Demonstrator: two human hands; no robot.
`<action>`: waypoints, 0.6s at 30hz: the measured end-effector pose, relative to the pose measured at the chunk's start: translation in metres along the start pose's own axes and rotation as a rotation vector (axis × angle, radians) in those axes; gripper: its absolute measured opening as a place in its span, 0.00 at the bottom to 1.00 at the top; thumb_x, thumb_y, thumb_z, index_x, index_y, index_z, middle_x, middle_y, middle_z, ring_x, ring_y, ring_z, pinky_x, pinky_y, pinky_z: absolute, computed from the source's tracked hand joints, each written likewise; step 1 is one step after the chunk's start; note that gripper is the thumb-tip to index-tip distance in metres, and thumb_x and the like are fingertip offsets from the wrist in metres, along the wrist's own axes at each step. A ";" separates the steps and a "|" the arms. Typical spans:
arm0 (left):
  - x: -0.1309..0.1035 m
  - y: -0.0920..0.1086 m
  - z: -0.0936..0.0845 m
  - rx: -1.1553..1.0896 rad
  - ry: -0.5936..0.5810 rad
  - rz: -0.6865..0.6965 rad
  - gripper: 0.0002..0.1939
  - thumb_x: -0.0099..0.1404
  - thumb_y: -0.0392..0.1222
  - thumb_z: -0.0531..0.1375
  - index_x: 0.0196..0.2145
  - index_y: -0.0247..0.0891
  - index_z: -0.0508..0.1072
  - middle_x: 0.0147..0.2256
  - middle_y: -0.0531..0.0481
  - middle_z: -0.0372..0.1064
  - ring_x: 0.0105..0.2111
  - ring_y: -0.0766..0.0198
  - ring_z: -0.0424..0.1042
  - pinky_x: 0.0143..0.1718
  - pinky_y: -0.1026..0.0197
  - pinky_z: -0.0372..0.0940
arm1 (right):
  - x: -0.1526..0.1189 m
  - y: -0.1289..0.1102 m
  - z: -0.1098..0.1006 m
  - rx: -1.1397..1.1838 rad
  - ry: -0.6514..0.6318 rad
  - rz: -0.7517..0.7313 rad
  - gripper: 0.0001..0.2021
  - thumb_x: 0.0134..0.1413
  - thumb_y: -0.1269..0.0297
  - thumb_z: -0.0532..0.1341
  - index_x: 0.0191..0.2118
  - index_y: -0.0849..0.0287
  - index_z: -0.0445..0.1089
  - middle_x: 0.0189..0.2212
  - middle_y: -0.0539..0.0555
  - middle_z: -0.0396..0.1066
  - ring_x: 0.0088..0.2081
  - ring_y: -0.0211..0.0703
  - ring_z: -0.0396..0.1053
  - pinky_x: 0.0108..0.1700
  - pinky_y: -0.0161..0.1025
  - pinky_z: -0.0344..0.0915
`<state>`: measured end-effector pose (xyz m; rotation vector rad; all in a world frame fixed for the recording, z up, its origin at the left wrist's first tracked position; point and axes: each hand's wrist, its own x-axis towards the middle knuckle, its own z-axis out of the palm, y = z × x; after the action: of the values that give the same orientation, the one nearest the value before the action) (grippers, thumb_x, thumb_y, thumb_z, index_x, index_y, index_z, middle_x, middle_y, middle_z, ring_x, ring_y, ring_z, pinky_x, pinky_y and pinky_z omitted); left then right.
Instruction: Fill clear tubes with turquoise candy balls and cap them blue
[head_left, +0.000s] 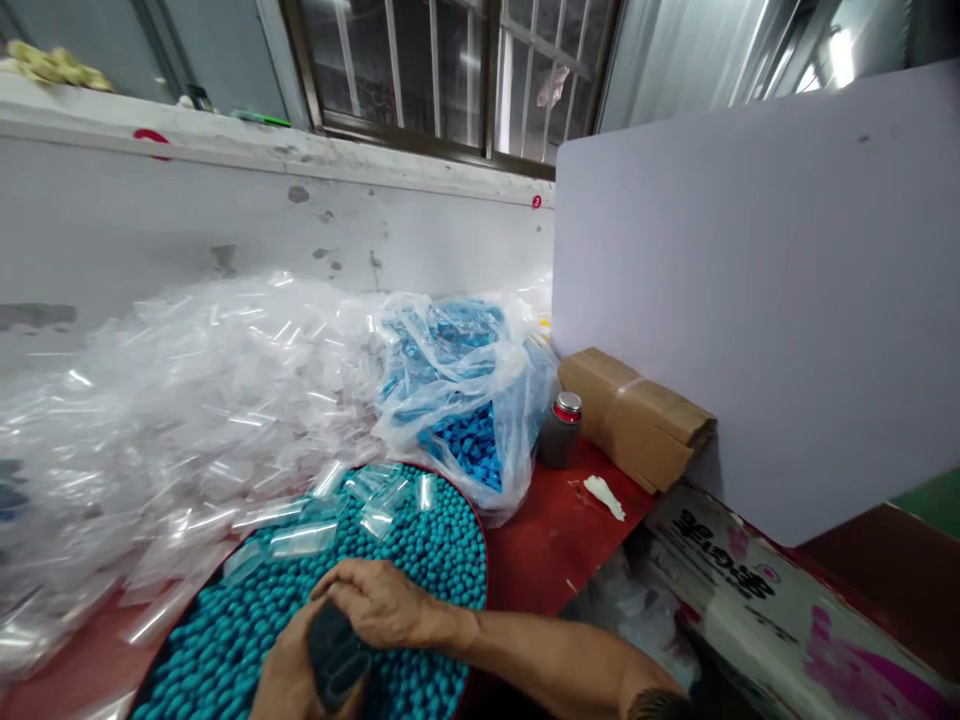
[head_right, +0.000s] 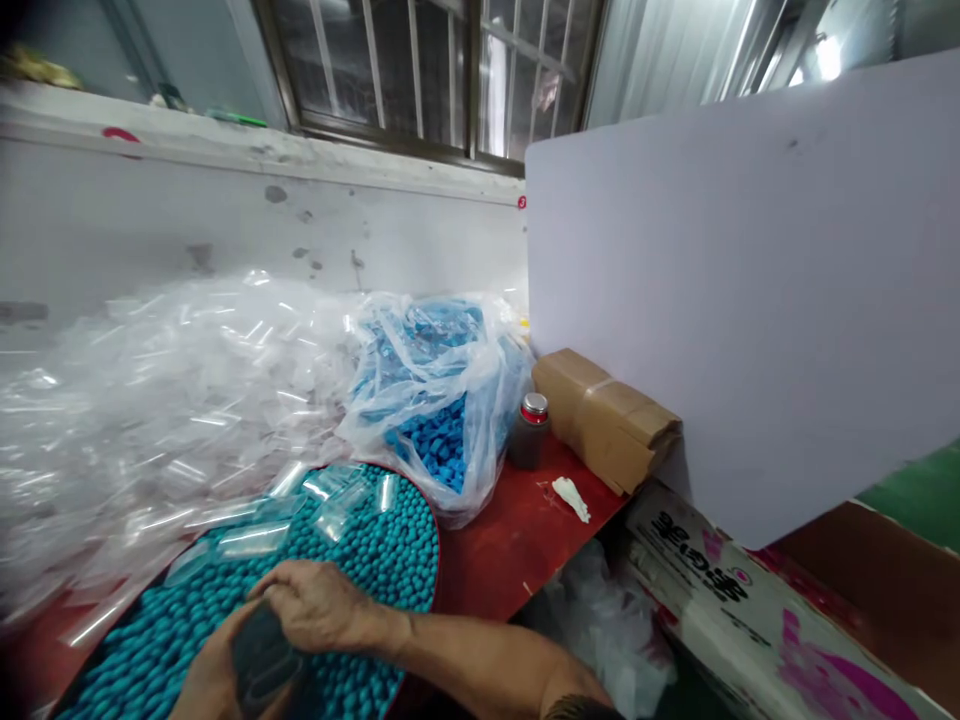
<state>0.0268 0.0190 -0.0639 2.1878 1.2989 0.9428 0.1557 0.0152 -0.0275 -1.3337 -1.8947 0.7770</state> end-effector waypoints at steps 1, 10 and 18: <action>0.000 0.000 -0.001 0.003 -0.036 0.005 0.29 0.45 0.43 0.57 0.46 0.36 0.57 0.35 0.46 0.68 0.33 0.57 0.70 0.34 0.58 0.68 | -0.001 -0.001 0.000 -0.018 0.014 -0.007 0.15 0.57 0.71 0.44 0.45 0.58 0.63 0.40 0.50 0.69 0.41 0.34 0.66 0.41 0.28 0.61; -0.017 0.028 -0.015 0.393 -0.215 -0.164 0.34 0.48 0.42 0.56 0.53 0.28 0.51 0.46 0.37 0.61 0.46 0.50 0.61 0.44 0.51 0.58 | -0.017 -0.009 -0.009 -0.382 -0.081 -0.163 0.12 0.54 0.72 0.48 0.42 0.59 0.63 0.39 0.55 0.67 0.41 0.40 0.64 0.43 0.36 0.59; -0.019 0.028 -0.015 0.278 -0.215 -0.131 0.32 0.45 0.35 0.54 0.51 0.30 0.55 0.46 0.40 0.59 0.48 0.54 0.58 0.49 0.54 0.54 | 0.027 0.006 -0.049 -0.661 0.027 0.153 0.18 0.52 0.59 0.54 0.49 0.59 0.59 0.42 0.59 0.64 0.41 0.49 0.64 0.39 0.42 0.61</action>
<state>0.0261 -0.0106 -0.0412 2.2972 1.5182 0.4847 0.1915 0.0471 0.0021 -1.8825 -2.1362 0.1855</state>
